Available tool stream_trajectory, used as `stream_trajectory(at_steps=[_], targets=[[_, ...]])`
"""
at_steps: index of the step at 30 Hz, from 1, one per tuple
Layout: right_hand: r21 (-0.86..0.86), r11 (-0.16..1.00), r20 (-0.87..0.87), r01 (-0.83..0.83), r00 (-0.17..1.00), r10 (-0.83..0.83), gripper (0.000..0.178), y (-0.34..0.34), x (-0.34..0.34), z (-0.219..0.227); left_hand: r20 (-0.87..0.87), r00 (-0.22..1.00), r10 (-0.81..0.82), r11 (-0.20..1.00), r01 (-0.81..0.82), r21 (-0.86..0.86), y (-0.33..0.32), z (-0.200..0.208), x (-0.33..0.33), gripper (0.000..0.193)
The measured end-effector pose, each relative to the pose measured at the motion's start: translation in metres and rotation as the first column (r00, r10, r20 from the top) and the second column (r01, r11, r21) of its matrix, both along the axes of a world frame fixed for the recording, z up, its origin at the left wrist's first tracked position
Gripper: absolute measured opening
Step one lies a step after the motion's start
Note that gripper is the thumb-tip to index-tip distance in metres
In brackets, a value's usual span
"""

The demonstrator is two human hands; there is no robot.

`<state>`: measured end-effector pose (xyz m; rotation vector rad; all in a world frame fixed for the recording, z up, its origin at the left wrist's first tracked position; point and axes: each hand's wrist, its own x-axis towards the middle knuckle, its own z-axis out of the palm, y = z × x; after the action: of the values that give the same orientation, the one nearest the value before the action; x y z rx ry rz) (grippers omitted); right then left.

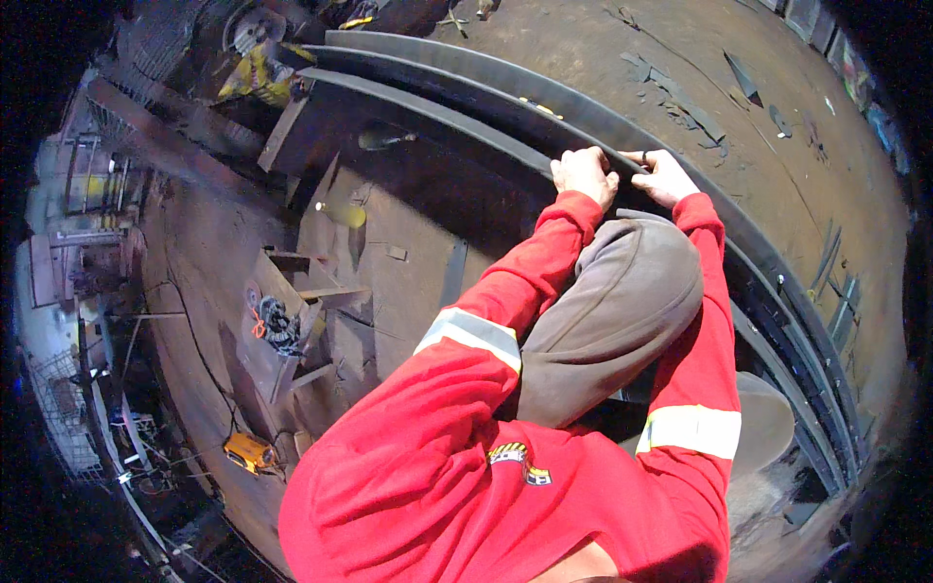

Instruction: The person sits on the floor and assembles a long metal frame by hand, inserting fasteners into pre-drilled holes and tightening them with a screwdriver. They repeatedly adjust the frame's alignment and check the fit of the components.

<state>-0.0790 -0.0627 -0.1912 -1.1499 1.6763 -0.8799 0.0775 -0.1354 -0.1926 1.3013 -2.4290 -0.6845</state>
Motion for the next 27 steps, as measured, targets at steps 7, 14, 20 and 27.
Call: stream_trajectory(at_steps=[7,14,20,27], targets=[[0.066,0.998,0.001,-0.004,1.0,0.004,0.048,0.0,0.001,0.009,0.015,0.999,-0.039,0.997,0.038,0.063,0.005,0.0,0.003,0.032],[0.045,0.999,-0.057,-0.021,0.998,0.024,0.048,-0.002,0.002,0.008,-0.033,0.999,0.023,0.999,-0.022,0.045,0.001,0.003,0.002,0.031],[0.039,0.999,-0.079,-0.007,0.997,0.01,0.048,0.001,0.005,0.016,0.115,0.993,-0.012,0.992,0.027,-0.125,0.008,0.002,0.007,0.038],[0.021,1.0,-0.037,-0.007,0.999,0.008,0.047,-0.004,0.007,0.012,0.005,1.0,-0.028,0.999,0.028,-0.022,0.003,-0.003,0.002,0.031]])
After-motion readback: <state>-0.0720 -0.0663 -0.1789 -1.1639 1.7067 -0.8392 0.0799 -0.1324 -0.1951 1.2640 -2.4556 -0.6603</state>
